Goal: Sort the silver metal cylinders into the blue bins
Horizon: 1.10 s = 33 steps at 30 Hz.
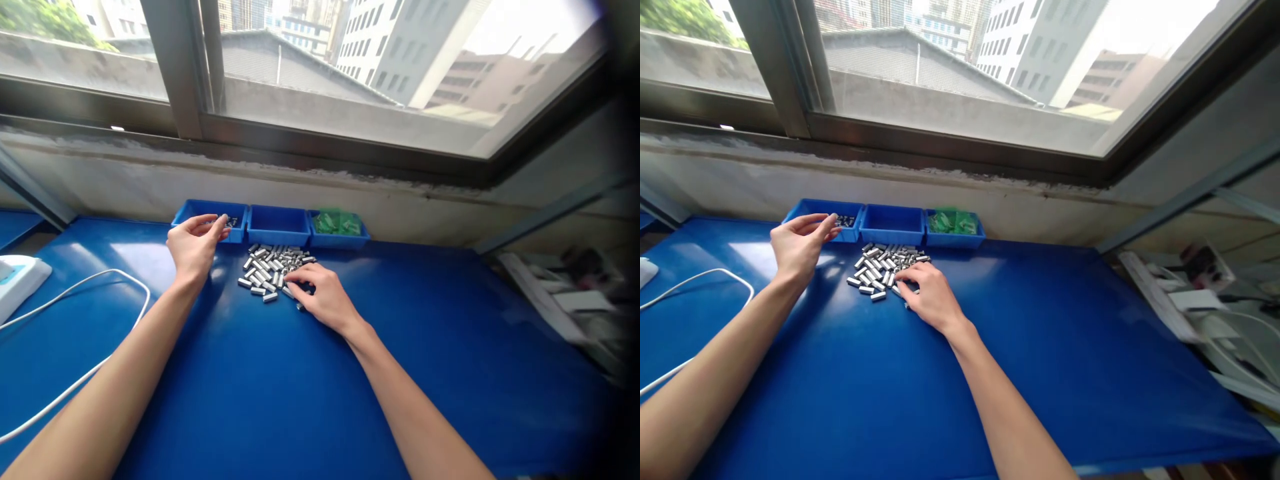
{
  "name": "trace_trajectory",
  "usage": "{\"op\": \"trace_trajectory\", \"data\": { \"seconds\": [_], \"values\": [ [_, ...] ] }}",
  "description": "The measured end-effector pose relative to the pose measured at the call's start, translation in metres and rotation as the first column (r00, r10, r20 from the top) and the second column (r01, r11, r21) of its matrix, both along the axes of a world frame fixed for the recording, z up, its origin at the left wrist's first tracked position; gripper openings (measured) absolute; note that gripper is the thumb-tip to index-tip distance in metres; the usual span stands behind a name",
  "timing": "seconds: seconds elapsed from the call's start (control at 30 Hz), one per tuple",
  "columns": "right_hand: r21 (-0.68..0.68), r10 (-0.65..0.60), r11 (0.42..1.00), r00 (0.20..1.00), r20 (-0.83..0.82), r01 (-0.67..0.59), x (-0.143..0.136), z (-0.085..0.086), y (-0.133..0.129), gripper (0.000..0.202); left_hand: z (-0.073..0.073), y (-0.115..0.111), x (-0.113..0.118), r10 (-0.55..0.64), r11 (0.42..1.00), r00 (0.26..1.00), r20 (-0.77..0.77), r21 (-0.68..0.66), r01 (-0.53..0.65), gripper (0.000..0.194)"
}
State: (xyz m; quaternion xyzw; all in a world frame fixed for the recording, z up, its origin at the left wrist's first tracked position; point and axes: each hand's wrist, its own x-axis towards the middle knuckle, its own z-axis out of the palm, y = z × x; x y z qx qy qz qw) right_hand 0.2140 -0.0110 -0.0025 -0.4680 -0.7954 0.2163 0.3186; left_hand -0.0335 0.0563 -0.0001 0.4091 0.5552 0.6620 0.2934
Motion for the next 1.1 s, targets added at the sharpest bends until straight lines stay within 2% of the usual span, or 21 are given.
{"op": "trace_trajectory", "data": {
  "seconds": [0.1, 0.27, 0.47, 0.57, 0.67, 0.77, 0.87, 0.97, 1.03, 1.1],
  "values": [
    [0.0, 0.008, 1.0, 1.0, 0.026, -0.008, 0.003, 0.0, 0.001, 0.013, 0.002, -0.006, 0.002, -0.018, 1.0, 1.0, -0.017, 0.019, 0.019, 0.041],
    [0.015, 0.019, 1.0, 0.999, 0.036, -0.019, 0.005, 0.0, 0.002, 0.012, 0.005, -0.02, 0.012, -0.089, 0.995, 0.983, -0.159, 0.033, 0.095, 0.026],
    [0.055, 0.004, 0.998, 0.999, 0.049, -0.006, 0.002, 0.001, -0.001, 0.015, 0.004, -0.037, 0.03, -0.211, 0.97, 0.908, -0.362, 0.036, 0.239, 0.023],
    [0.066, -0.015, 0.998, 0.999, 0.052, 0.011, 0.001, 0.002, -0.002, 0.016, 0.002, -0.039, 0.034, -0.243, 0.959, 0.88, -0.409, 0.035, 0.281, 0.023],
    [0.077, -0.026, 0.997, 1.0, -0.004, 0.027, 0.0, 0.003, -0.002, 0.018, 0.001, -0.039, 0.035, -0.259, 0.953, 0.865, -0.43, 0.032, 0.301, 0.023],
    [0.037, -0.066, 0.997, 0.984, -0.163, 0.073, -0.003, 0.004, -0.002, 0.013, 0.001, -0.04, 0.036, -0.261, 0.95, 0.854, -0.45, 0.034, 0.309, 0.022],
    [-0.115, -0.151, 0.987, 0.901, -0.408, 0.113, -0.007, 0.003, -0.001, 0.012, 0.003, -0.042, 0.038, -0.332, 0.921, 0.818, -0.469, 0.025, 0.388, 0.023],
    [-0.27, -0.19, 0.963, 0.756, -0.626, 0.018, -0.009, 0.002, 0.001, 0.026, 0.004, -0.047, 0.044, -0.467, 0.824, 0.711, -0.526, 0.033, 0.566, 0.029],
    [-0.33, -0.203, 0.942, 0.69, -0.695, -0.055, -0.009, 0.002, 0.002, 0.034, 0.004, -0.05, 0.049, -0.512, 0.756, 0.634, -0.579, 0.047, 0.653, 0.031],
    [-0.37, -0.222, 0.925, 0.667, -0.711, -0.087, -0.008, 0.003, 0.002, 0.039, 0.003, -0.053, 0.053, -0.516, 0.724, 0.603, -0.608, 0.066, 0.686, 0.029]
  ]
}}
